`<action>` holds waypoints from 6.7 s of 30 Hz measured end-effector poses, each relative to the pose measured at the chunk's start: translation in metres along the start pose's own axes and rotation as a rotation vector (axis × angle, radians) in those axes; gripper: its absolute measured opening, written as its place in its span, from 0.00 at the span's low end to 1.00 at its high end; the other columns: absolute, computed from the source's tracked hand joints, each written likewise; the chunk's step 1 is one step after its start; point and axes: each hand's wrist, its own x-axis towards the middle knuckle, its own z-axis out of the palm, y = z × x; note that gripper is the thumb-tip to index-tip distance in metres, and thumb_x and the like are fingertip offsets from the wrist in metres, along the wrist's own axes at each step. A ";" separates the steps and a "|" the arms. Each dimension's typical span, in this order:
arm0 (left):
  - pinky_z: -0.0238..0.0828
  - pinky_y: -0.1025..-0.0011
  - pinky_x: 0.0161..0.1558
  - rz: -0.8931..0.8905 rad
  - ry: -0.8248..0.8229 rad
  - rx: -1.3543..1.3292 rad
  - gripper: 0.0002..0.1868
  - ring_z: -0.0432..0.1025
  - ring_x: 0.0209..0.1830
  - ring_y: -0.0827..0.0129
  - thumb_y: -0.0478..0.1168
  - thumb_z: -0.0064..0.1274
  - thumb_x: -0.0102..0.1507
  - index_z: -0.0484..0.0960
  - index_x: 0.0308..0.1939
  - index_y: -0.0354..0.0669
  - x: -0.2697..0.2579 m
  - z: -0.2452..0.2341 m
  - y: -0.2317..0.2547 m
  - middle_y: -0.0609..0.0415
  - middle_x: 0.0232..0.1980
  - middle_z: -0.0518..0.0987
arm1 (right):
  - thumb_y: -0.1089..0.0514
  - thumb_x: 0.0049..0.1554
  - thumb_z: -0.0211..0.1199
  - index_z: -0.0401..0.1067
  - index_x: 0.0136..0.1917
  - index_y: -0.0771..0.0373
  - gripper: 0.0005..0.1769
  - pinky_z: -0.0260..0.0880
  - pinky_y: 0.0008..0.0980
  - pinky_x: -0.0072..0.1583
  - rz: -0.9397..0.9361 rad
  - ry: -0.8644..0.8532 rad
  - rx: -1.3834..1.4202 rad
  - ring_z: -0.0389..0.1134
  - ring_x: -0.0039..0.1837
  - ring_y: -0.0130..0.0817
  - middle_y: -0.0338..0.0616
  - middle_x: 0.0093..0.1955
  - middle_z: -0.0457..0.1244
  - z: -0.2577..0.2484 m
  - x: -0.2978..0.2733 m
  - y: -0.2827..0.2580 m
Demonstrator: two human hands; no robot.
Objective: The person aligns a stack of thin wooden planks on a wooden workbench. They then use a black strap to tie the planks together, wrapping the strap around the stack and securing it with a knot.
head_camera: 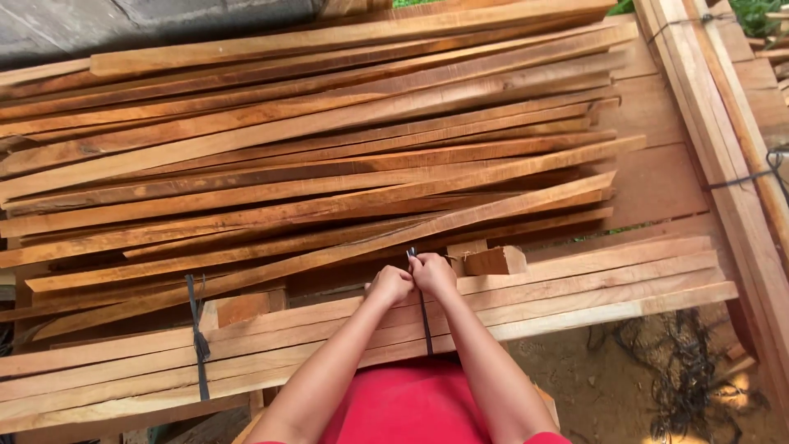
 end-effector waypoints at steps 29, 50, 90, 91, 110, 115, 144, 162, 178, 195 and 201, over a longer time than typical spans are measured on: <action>0.76 0.65 0.57 0.008 -0.097 -0.067 0.15 0.79 0.56 0.59 0.49 0.55 0.54 0.90 0.44 0.67 0.065 0.020 -0.019 0.59 0.47 0.87 | 0.44 0.62 0.54 0.83 0.48 0.62 0.23 0.73 0.44 0.55 0.028 -0.185 0.183 0.74 0.55 0.49 0.55 0.43 0.72 0.019 0.042 0.000; 0.74 0.58 0.57 0.268 -0.003 -0.005 0.16 0.77 0.60 0.61 0.58 0.50 0.61 0.87 0.49 0.73 0.065 0.039 -0.050 0.66 0.51 0.86 | 0.25 0.63 0.40 0.81 0.54 0.48 0.36 0.67 0.51 0.66 -0.082 -0.129 -0.075 0.68 0.67 0.49 0.48 0.55 0.72 -0.013 -0.012 -0.004; 0.26 0.42 0.79 0.211 0.460 0.333 0.64 0.29 0.85 0.44 0.82 0.46 0.56 0.42 0.82 0.47 -0.129 0.018 -0.162 0.46 0.86 0.36 | 0.33 0.60 0.57 0.71 0.64 0.47 0.26 0.52 0.55 0.76 -0.570 0.703 -0.256 0.58 0.75 0.36 0.32 0.66 0.64 0.044 -0.074 0.067; 0.26 0.42 0.79 0.215 0.457 0.328 0.64 0.29 0.85 0.44 0.82 0.46 0.56 0.42 0.82 0.47 -0.136 0.017 -0.161 0.46 0.86 0.36 | 0.33 0.60 0.57 0.71 0.64 0.47 0.26 0.52 0.55 0.76 -0.569 0.703 -0.263 0.58 0.75 0.36 0.32 0.66 0.64 0.046 -0.076 0.069; 0.12 0.40 0.77 0.203 0.195 0.317 0.69 0.15 0.82 0.40 0.76 0.52 0.56 0.29 0.82 0.43 -0.139 -0.006 -0.159 0.43 0.84 0.21 | 0.33 0.60 0.60 0.72 0.64 0.46 0.25 0.53 0.52 0.76 -0.559 0.756 -0.304 0.60 0.74 0.33 0.29 0.65 0.65 0.047 -0.077 0.062; 0.09 0.40 0.76 0.190 0.171 0.300 0.71 0.13 0.82 0.41 0.75 0.55 0.55 0.27 0.82 0.43 -0.138 -0.007 -0.158 0.44 0.84 0.19 | 0.32 0.59 0.59 0.72 0.63 0.44 0.25 0.54 0.49 0.76 -0.566 0.804 -0.354 0.61 0.73 0.31 0.28 0.64 0.65 0.049 -0.073 0.061; 0.07 0.45 0.74 0.300 0.324 0.208 0.62 0.12 0.81 0.46 0.67 0.54 0.59 0.36 0.82 0.39 -0.135 0.001 -0.172 0.43 0.84 0.23 | 0.19 0.34 0.64 0.72 0.69 0.61 0.61 0.65 0.50 0.70 -0.244 -0.752 -0.493 0.66 0.71 0.52 0.52 0.70 0.65 0.013 -0.058 -0.131; 0.42 0.37 0.77 -0.251 -0.054 -1.928 0.68 0.43 0.81 0.31 0.69 0.57 0.46 0.43 0.81 0.47 -0.156 0.002 -0.181 0.31 0.82 0.41 | 0.18 0.33 0.66 0.76 0.60 0.60 0.55 0.68 0.52 0.68 -0.253 -0.682 -0.577 0.68 0.68 0.53 0.51 0.66 0.67 0.022 -0.059 -0.126; 0.53 0.54 0.75 0.120 -0.024 -2.214 0.57 0.56 0.75 0.50 0.78 0.27 0.53 0.51 0.80 0.52 -0.118 0.023 -0.165 0.39 0.78 0.57 | 0.32 0.34 0.78 0.72 0.60 0.58 0.47 0.64 0.39 0.59 -0.953 0.353 -0.546 0.69 0.54 0.40 0.39 0.51 0.68 0.017 -0.133 -0.068; 0.37 0.37 0.76 0.406 0.499 0.487 0.61 0.51 0.79 0.46 0.64 0.71 0.48 0.59 0.77 0.44 -0.177 -0.075 -0.132 0.46 0.77 0.63 | 0.24 0.36 0.70 0.65 0.66 0.47 0.51 0.64 0.39 0.65 -0.705 0.028 -0.683 0.66 0.66 0.33 0.31 0.60 0.65 0.010 -0.134 -0.066; 0.65 0.61 0.55 0.592 0.780 0.707 0.50 0.71 0.52 0.66 0.75 0.60 0.36 0.76 0.55 0.55 -0.093 -0.066 -0.183 0.63 0.50 0.77 | 0.22 0.36 0.68 0.66 0.63 0.47 0.47 0.64 0.39 0.66 -0.735 0.056 -0.710 0.67 0.65 0.32 0.31 0.57 0.66 -0.007 -0.139 -0.061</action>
